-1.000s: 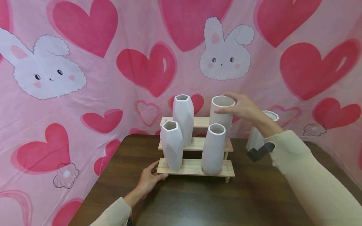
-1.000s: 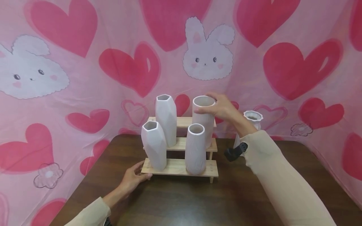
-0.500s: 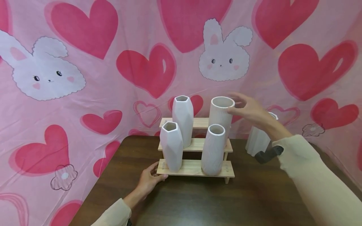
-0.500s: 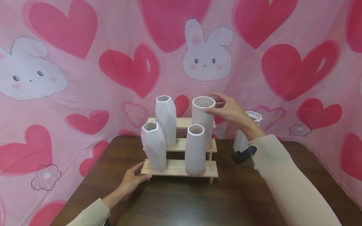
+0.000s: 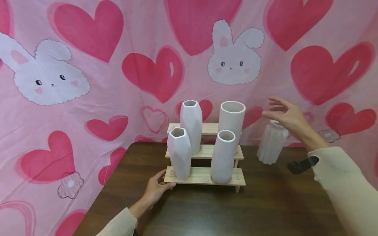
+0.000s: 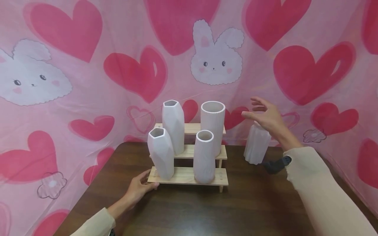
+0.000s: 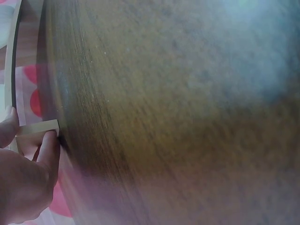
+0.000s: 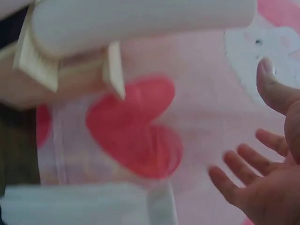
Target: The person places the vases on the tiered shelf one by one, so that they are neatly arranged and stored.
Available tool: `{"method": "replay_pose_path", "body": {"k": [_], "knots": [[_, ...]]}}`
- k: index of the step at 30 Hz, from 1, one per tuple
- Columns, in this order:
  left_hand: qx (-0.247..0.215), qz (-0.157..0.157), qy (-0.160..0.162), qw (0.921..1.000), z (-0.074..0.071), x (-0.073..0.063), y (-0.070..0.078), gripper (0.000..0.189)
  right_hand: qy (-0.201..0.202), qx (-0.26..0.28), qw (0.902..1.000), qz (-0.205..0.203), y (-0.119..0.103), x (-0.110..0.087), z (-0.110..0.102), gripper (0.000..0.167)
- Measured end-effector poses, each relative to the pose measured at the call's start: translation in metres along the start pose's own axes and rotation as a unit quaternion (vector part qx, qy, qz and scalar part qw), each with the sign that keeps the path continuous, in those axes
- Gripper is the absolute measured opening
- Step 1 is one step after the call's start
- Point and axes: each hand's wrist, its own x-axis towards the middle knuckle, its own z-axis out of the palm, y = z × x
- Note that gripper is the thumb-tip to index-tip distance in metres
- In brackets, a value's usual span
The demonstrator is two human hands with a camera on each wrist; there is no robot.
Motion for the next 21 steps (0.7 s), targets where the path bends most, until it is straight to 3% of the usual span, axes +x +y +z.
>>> {"method": "replay_pose_path", "body": {"k": [4, 8, 15, 21], "knots": [[0.003, -0.001, 0.003, 1.0, 0.0, 0.002, -0.001, 0.074, 0.06, -0.034, 0.9976, -0.008, 0.017, 0.003, -0.007, 0.083], [0.001, 0.0, 0.002, 1.0, 0.001, 0.003, -0.001, 0.074, 0.076, -0.05, 0.9959, -0.009, 0.037, 0.007, -0.014, 0.093], [-0.008, 0.002, 0.002, 1.0, 0.002, 0.005, 0.001, 0.074, 0.023, -0.053, 0.9971, 0.05, 0.068, 0.011, -0.019, 0.106], [-0.004, 0.001, 0.001, 1.0, 0.001, 0.004, 0.0, 0.074, -0.03, -0.035, 0.9949, 0.089, 0.085, 0.013, -0.017, 0.103]]}}
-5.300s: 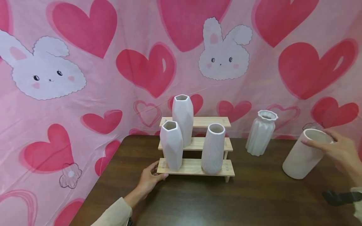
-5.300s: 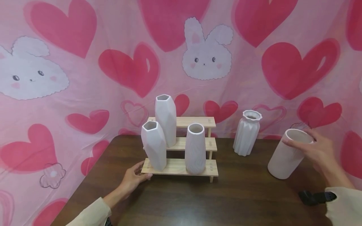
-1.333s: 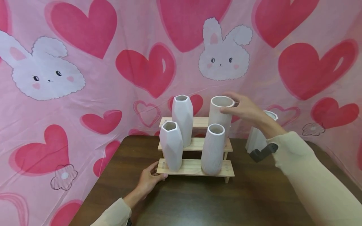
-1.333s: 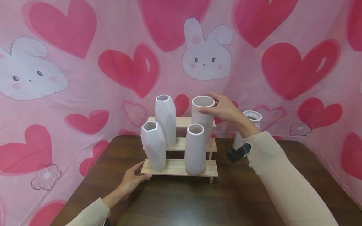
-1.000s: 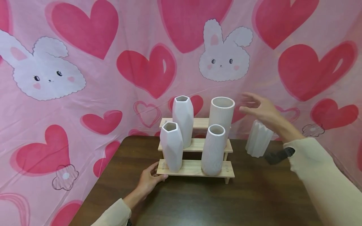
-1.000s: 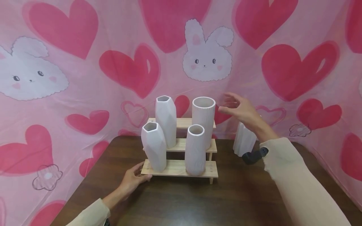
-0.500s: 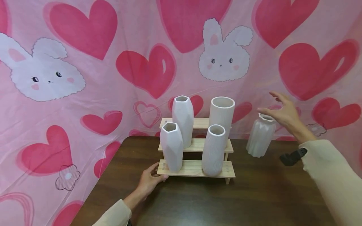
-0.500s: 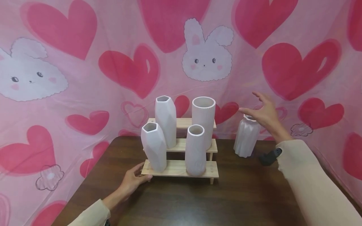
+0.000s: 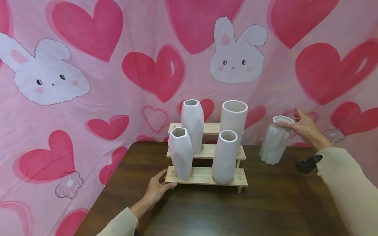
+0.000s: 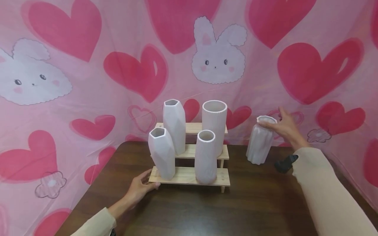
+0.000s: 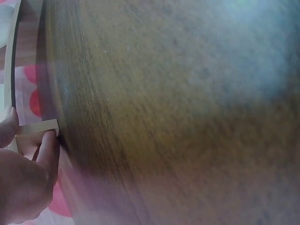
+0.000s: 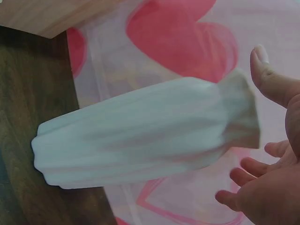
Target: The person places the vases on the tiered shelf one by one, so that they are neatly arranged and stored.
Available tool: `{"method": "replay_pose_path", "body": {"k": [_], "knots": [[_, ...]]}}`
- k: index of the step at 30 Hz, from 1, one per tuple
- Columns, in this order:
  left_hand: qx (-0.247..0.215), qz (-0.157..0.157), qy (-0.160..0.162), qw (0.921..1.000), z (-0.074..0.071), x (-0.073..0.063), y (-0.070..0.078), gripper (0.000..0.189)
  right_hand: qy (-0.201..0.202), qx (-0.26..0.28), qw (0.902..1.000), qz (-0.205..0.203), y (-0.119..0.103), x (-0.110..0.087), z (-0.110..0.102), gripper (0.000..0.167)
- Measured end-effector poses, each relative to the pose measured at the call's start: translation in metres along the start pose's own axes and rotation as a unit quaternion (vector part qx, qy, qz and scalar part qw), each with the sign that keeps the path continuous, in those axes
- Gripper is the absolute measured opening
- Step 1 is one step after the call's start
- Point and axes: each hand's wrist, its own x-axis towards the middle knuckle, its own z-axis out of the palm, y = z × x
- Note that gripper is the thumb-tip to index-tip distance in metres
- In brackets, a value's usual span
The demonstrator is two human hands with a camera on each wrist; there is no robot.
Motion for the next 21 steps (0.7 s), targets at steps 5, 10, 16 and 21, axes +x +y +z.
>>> {"method": "replay_pose_path", "body": {"k": [5, 10, 16, 21], "knots": [[-0.004, 0.0, -0.004, 1.0, -0.001, 0.002, -0.002, 0.074, 0.011, -0.007, 0.9998, -0.012, 0.009, 0.002, 0.01, 0.07], [-0.002, -0.008, -0.001, 1.0, -0.001, 0.003, -0.002, 0.074, 0.021, -0.007, 0.9997, -0.008, 0.014, 0.002, 0.018, 0.068], [0.006, -0.012, 0.004, 0.9999, -0.001, 0.003, -0.002, 0.075, 0.029, -0.009, 0.9995, -0.008, 0.017, 0.002, 0.02, 0.071], [0.001, -0.01, 0.001, 0.9999, -0.001, 0.002, -0.002, 0.075, 0.025, -0.005, 0.9997, 0.004, 0.019, 0.002, 0.02, 0.075]]}}
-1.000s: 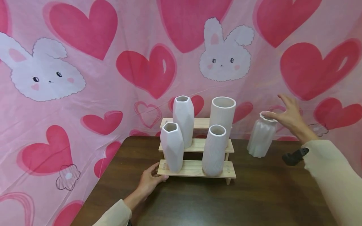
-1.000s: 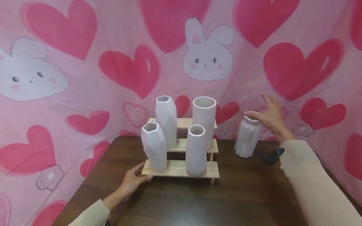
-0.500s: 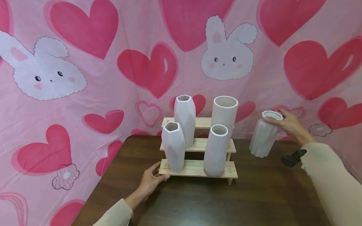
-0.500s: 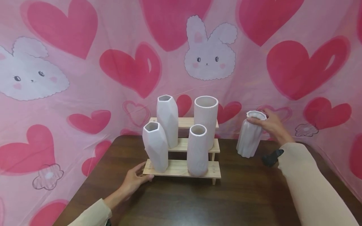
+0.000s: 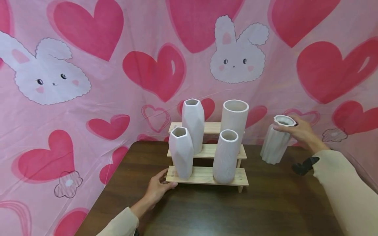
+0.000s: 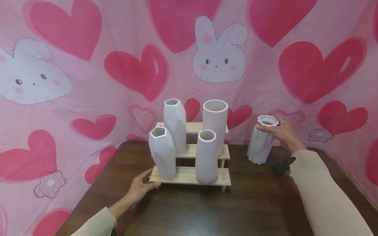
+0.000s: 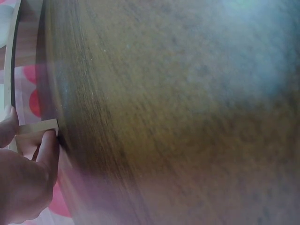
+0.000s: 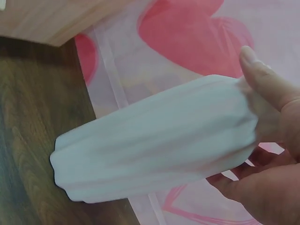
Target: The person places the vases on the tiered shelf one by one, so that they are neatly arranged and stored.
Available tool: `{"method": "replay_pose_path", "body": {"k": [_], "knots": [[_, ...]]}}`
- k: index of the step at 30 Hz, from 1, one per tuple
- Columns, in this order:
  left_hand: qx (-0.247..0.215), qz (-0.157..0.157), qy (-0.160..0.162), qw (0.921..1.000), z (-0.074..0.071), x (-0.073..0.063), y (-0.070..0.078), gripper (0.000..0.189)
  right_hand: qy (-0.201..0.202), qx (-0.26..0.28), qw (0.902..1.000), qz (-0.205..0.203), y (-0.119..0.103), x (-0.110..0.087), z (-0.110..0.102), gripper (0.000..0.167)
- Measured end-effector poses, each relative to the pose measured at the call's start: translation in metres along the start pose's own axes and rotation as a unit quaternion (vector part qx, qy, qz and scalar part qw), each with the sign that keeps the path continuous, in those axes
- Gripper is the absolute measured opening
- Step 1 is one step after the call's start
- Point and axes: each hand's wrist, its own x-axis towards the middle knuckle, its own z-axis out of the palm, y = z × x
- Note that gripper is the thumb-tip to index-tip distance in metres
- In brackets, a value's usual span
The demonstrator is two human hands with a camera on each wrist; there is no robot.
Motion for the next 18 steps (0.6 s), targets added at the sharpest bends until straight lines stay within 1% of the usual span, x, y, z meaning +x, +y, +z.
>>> {"method": "replay_pose_path", "body": {"k": [5, 8, 13, 16, 18], "knots": [[0.001, -0.002, -0.007, 1.0, 0.001, -0.001, 0.001, 0.076, 0.011, -0.001, 0.9999, 0.005, -0.002, -0.004, -0.003, 0.075], [0.001, -0.003, -0.007, 1.0, 0.001, -0.002, 0.001, 0.076, 0.01, 0.023, 0.9997, 0.008, -0.009, -0.006, -0.007, 0.075], [-0.003, 0.0, -0.005, 1.0, 0.0, -0.002, 0.001, 0.075, 0.0, 0.108, 0.9942, 0.008, -0.032, -0.006, -0.02, 0.06], [-0.005, 0.004, -0.007, 1.0, 0.0, -0.002, 0.003, 0.075, -0.015, 0.12, 0.9926, 0.012, -0.05, -0.007, -0.028, 0.059], [-0.006, 0.008, -0.008, 0.9999, 0.0, -0.002, 0.003, 0.074, -0.024, 0.117, 0.9926, 0.017, -0.062, -0.007, -0.032, 0.064]]}}
